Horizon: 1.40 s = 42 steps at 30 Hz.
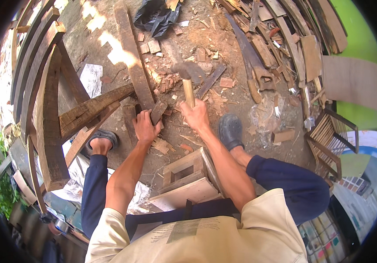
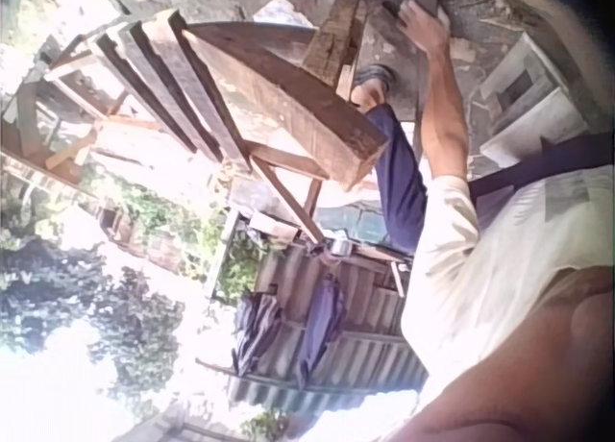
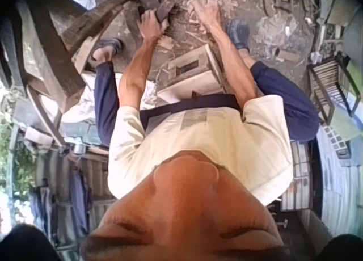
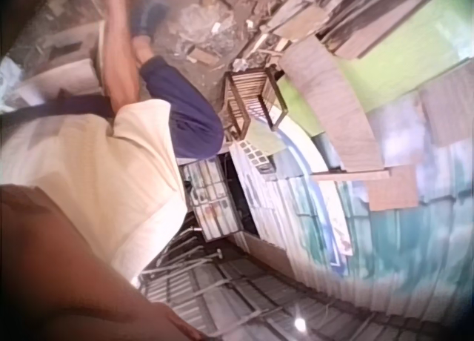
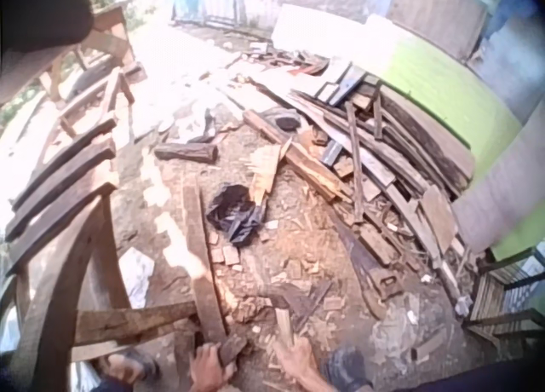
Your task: The person sits on the ground and uses a hammer to drive nails into wooden slats, then fits the slats into the frame of a wooden chair. The person repeatedly hammers and adjusts the slats to secure them in place.
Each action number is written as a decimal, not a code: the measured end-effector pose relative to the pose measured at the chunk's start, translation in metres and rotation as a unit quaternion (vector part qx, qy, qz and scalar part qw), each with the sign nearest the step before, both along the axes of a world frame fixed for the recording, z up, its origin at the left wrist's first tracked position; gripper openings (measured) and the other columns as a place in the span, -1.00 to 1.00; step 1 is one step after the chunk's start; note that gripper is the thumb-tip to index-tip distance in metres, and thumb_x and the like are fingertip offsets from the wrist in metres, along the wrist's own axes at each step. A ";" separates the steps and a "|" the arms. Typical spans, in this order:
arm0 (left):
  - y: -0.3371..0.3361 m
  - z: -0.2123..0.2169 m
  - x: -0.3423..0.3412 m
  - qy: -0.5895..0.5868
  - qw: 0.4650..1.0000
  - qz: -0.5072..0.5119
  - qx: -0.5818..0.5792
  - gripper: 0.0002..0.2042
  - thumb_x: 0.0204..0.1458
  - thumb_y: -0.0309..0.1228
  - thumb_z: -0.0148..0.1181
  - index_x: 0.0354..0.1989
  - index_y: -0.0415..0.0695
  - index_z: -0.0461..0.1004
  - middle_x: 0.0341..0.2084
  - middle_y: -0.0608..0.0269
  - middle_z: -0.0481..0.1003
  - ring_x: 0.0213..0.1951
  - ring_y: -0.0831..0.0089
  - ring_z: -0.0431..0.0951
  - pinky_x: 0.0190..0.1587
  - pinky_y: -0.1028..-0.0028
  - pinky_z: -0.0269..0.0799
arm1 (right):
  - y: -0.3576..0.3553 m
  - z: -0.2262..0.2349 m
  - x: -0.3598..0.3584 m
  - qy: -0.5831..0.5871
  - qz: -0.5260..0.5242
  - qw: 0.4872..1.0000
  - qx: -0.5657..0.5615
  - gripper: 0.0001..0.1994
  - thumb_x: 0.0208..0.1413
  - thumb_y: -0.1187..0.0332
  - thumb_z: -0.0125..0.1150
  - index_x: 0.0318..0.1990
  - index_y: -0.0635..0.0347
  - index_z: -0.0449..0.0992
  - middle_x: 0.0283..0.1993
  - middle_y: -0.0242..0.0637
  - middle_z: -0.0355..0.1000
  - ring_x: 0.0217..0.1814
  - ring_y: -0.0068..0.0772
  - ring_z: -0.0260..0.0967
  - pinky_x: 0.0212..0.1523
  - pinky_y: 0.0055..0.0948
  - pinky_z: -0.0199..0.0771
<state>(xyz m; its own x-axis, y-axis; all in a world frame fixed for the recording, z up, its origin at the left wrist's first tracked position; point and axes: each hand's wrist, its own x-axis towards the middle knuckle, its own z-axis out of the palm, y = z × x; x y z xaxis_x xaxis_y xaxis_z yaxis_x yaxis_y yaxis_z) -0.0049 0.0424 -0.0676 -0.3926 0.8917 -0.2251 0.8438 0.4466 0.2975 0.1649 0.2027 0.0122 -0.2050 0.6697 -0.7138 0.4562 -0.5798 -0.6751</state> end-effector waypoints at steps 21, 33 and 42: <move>0.000 0.003 0.001 0.012 0.999 -0.011 -0.031 -0.38 -0.13 -0.15 0.42 0.13 -0.09 0.39 -0.01 0.26 0.40 0.07 0.25 0.40 0.16 0.07 0.23 | -0.022 0.027 -0.030 0.056 -0.141 0.988 0.021 -0.89 0.24 0.45 0.05 -0.35 0.25 0.39 -0.69 -0.40 0.27 -0.78 -0.58 0.17 -0.83 -0.53 0.27; -0.002 0.006 0.001 0.014 1.000 -0.006 -0.023 -0.39 -0.14 -0.15 0.42 0.12 -0.08 0.41 -0.03 0.28 0.40 0.08 0.26 0.40 0.15 0.10 0.23 | 0.053 0.066 -0.026 0.086 -0.225 0.970 -0.041 -0.89 0.25 0.42 0.07 -0.30 0.26 0.36 -0.67 -0.41 0.26 -0.76 -0.60 0.16 -0.80 -0.57 0.28; -0.004 0.006 0.002 0.008 1.000 -0.006 -0.007 -0.38 -0.14 -0.15 0.43 0.12 -0.09 0.41 -0.03 0.28 0.40 0.07 0.26 0.40 0.15 0.10 0.23 | 0.015 0.035 -0.017 -0.024 -0.011 0.970 -0.241 -0.81 0.28 0.42 0.08 -0.07 0.35 0.34 -0.58 -0.43 0.23 -0.71 -0.61 0.13 -0.78 -0.57 0.27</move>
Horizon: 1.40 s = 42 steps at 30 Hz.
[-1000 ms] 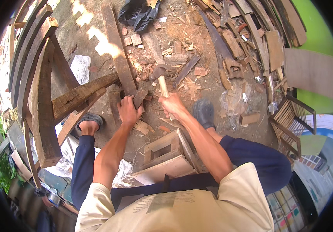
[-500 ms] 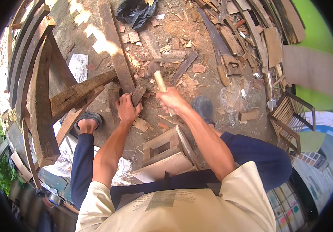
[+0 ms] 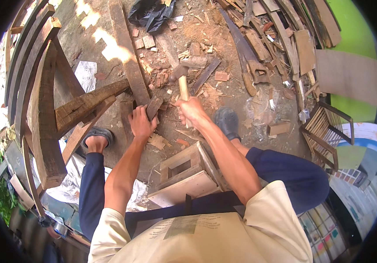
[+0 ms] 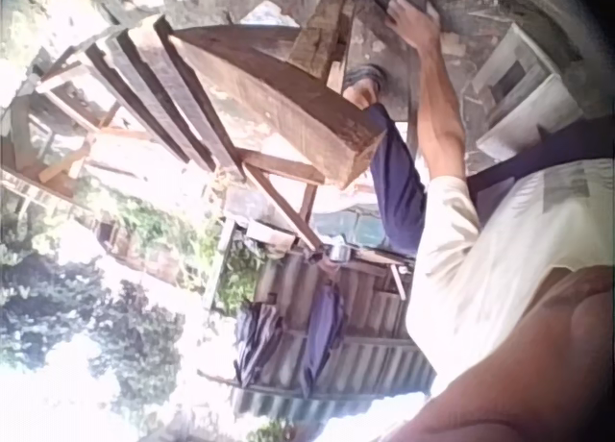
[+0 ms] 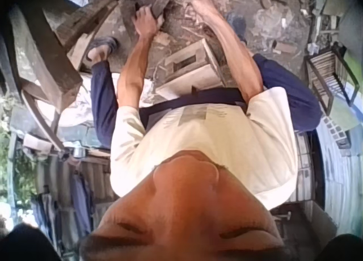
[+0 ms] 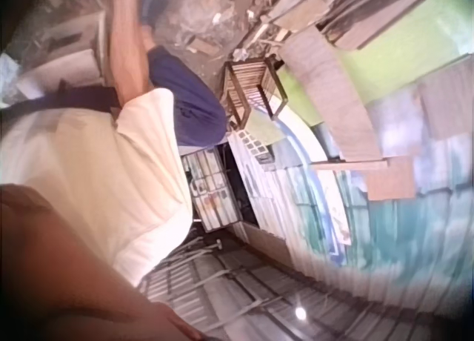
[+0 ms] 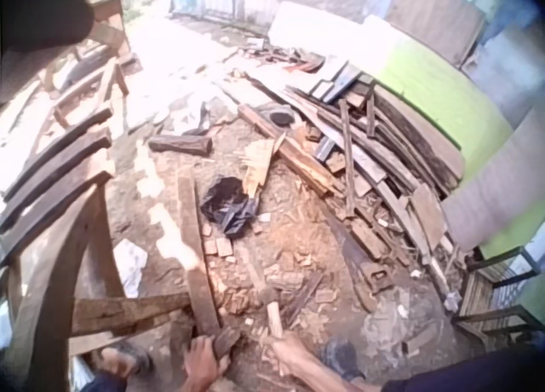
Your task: The person sits on the ground and uses a hammer to drive nails into wooden slats, then fits the slats into the frame of a wooden chair. The person repeatedly hammers and adjusts the slats to secure them in place.
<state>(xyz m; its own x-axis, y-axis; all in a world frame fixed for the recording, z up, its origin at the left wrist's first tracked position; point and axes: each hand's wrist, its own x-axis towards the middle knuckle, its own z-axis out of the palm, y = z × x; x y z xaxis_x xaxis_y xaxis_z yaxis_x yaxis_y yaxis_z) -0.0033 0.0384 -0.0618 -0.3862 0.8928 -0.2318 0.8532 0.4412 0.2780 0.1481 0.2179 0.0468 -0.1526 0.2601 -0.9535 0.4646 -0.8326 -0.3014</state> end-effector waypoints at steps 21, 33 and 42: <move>-0.004 -0.004 0.002 0.005 1.000 -0.007 0.013 -0.40 -0.11 -0.12 0.40 0.12 -0.09 0.41 -0.02 0.25 0.40 0.09 0.24 0.39 0.19 0.06 0.21 | 0.008 0.003 -0.012 0.057 -0.290 0.928 0.227 -0.83 0.24 0.39 0.14 -0.21 0.31 0.31 -0.66 -0.44 0.23 -0.77 -0.58 0.16 -0.81 -0.49 0.22; -0.003 -0.004 0.000 0.002 1.000 -0.002 0.013 -0.39 -0.11 -0.13 0.41 0.13 -0.08 0.40 -0.02 0.25 0.40 0.08 0.25 0.39 0.17 0.04 0.21 | -0.070 -0.031 0.042 0.111 -0.125 0.976 0.140 -0.77 0.18 0.28 0.26 -0.36 0.25 0.42 -0.64 -0.38 0.31 -0.70 -0.46 0.26 -0.73 -0.37 0.25; -0.004 -0.004 0.002 0.006 1.000 -0.005 0.004 -0.38 -0.13 -0.14 0.42 0.13 -0.07 0.39 -0.02 0.26 0.40 0.08 0.25 0.40 0.17 0.04 0.22 | -0.047 -0.066 0.032 -0.078 0.135 0.978 0.140 -0.78 0.16 0.29 0.18 -0.26 0.30 0.55 -0.61 -0.28 0.43 -0.67 -0.36 0.35 -0.62 -0.23 0.37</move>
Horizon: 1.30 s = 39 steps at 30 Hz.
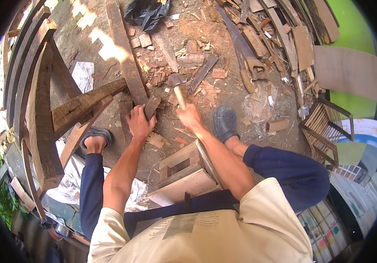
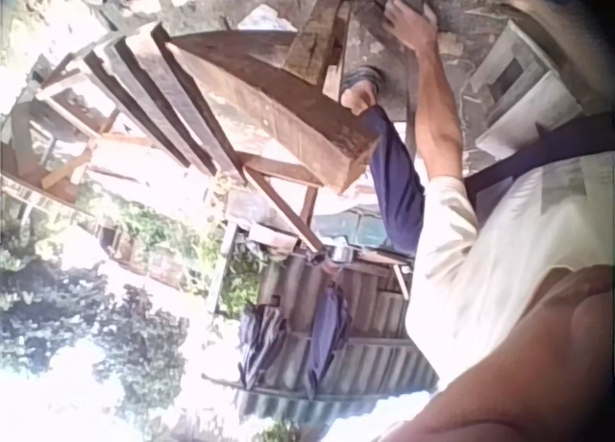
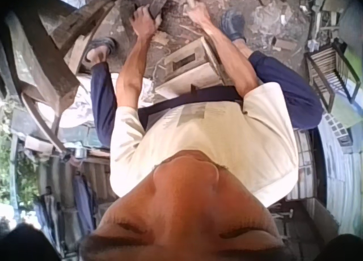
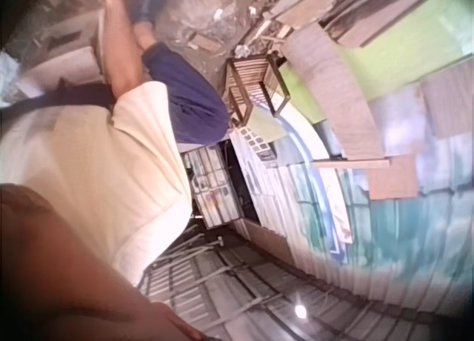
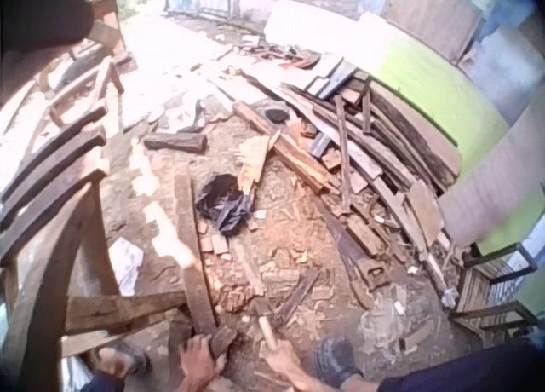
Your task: The person sits on the ground and uses a hammer to drive nails into wooden slats, then fits the slats into the frame of a wooden chair. The person repeatedly hammers and adjusts the slats to secure them in place.
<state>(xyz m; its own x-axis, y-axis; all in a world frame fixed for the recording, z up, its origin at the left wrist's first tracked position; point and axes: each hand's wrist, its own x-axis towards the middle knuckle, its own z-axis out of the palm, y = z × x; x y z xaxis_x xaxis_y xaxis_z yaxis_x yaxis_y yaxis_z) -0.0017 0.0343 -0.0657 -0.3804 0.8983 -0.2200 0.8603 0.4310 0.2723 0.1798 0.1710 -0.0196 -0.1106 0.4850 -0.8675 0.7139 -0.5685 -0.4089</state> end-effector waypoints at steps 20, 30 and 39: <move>0.003 0.000 0.001 0.003 1.000 -0.011 0.005 -0.36 -0.14 -0.14 0.42 0.15 -0.07 0.38 -0.01 0.26 0.41 0.08 0.24 0.41 0.17 0.04 0.20 | -0.014 -0.004 0.000 0.181 -0.109 0.945 0.248 -0.77 0.15 0.28 0.19 -0.43 0.28 0.51 -0.62 -0.30 0.43 -0.59 -0.35 0.43 -0.52 -0.28 0.41; 0.002 -0.001 -0.001 0.013 1.000 -0.012 0.002 -0.36 -0.14 -0.13 0.43 0.13 -0.07 0.37 0.00 0.25 0.41 0.09 0.23 0.40 0.18 0.01 0.20 | -0.003 0.014 -0.002 0.127 -0.064 0.973 0.184 -0.73 0.16 0.24 0.22 -0.47 0.25 0.47 -0.65 -0.27 0.38 -0.63 -0.40 0.36 -0.57 -0.28 0.34; -0.002 -0.002 0.000 0.008 1.000 -0.016 -0.004 -0.36 -0.13 -0.12 0.42 0.15 -0.07 0.37 -0.01 0.26 0.40 0.08 0.24 0.40 0.18 0.01 0.20 | -0.041 -0.010 0.018 0.107 -0.151 0.979 -0.086 -0.78 0.18 0.33 0.21 -0.35 0.32 0.40 -0.65 -0.35 0.33 -0.73 -0.51 0.27 -0.75 -0.37 0.33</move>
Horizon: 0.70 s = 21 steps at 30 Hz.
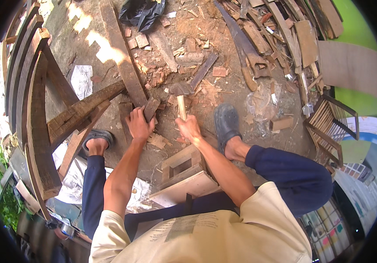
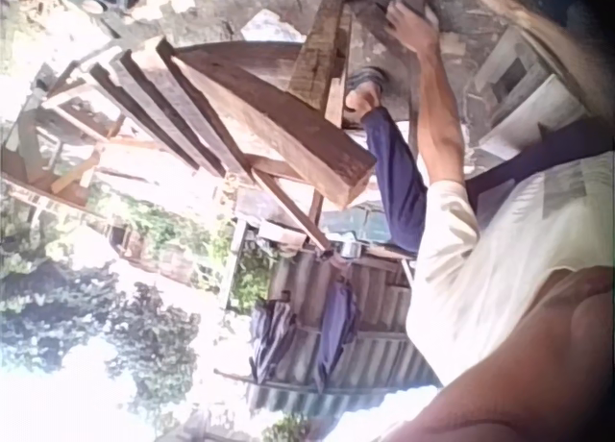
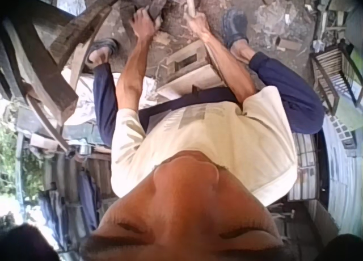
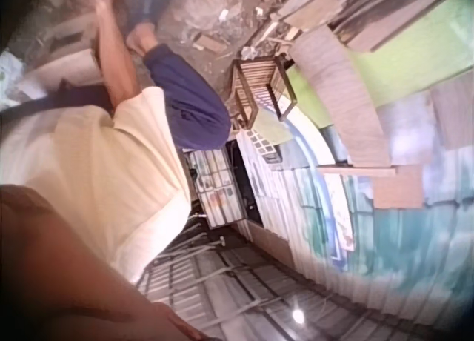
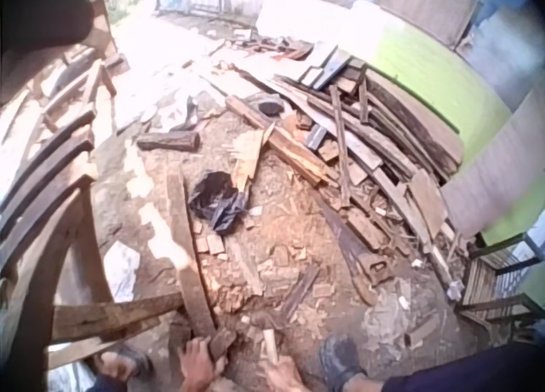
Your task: The person sits on the ground and uses a hammer to drive nails into wooden slats, then fits the slats into the frame of a wooden chair. The person repeatedly hammers and adjusts the slats to secure them in place.
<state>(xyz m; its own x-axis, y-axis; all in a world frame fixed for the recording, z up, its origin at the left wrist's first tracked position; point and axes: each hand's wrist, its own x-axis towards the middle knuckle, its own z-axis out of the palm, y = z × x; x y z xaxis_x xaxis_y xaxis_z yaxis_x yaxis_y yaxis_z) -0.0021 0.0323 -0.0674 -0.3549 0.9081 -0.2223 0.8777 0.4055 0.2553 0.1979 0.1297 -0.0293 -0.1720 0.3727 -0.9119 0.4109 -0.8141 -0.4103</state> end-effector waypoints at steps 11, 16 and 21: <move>0.001 -0.001 -0.003 -0.009 1.000 -0.001 0.010 -0.39 -0.13 -0.13 0.40 0.12 -0.06 0.37 0.00 0.23 0.42 0.10 0.20 0.41 0.17 0.04 0.19 | 0.022 -0.029 0.000 -0.084 0.242 0.964 0.074 -0.78 0.12 0.27 0.22 -0.26 0.28 0.56 -0.62 -0.27 0.44 -0.58 -0.34 0.44 -0.51 -0.21 0.41; -0.002 -0.001 -0.002 -0.004 1.000 0.005 0.005 -0.38 -0.13 -0.13 0.40 0.13 -0.07 0.37 0.00 0.22 0.42 0.08 0.19 0.42 0.16 0.04 0.20 | 0.012 -0.038 0.020 -0.061 0.095 0.981 0.156 -0.70 0.14 0.18 0.21 -0.30 0.30 0.57 -0.62 -0.32 0.43 -0.54 -0.34 0.43 -0.40 -0.25 0.44; 0.004 0.001 0.000 -0.012 1.000 0.001 0.007 -0.39 -0.10 -0.12 0.40 0.13 -0.08 0.37 0.00 0.20 0.42 0.09 0.17 0.42 0.16 0.04 0.19 | 0.000 -0.038 0.003 -0.025 0.090 0.967 0.238 -0.77 0.14 0.25 0.23 -0.43 0.23 0.53 -0.65 -0.40 0.39 -0.57 -0.43 0.37 -0.46 -0.32 0.39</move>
<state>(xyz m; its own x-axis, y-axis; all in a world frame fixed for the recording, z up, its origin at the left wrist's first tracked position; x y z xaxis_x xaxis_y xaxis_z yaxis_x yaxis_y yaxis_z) -0.0016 0.0363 -0.0668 -0.3513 0.9106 -0.2180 0.8702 0.4034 0.2829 0.2012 0.1292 -0.0674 -0.2342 0.7195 -0.6538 0.5573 -0.4517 -0.6967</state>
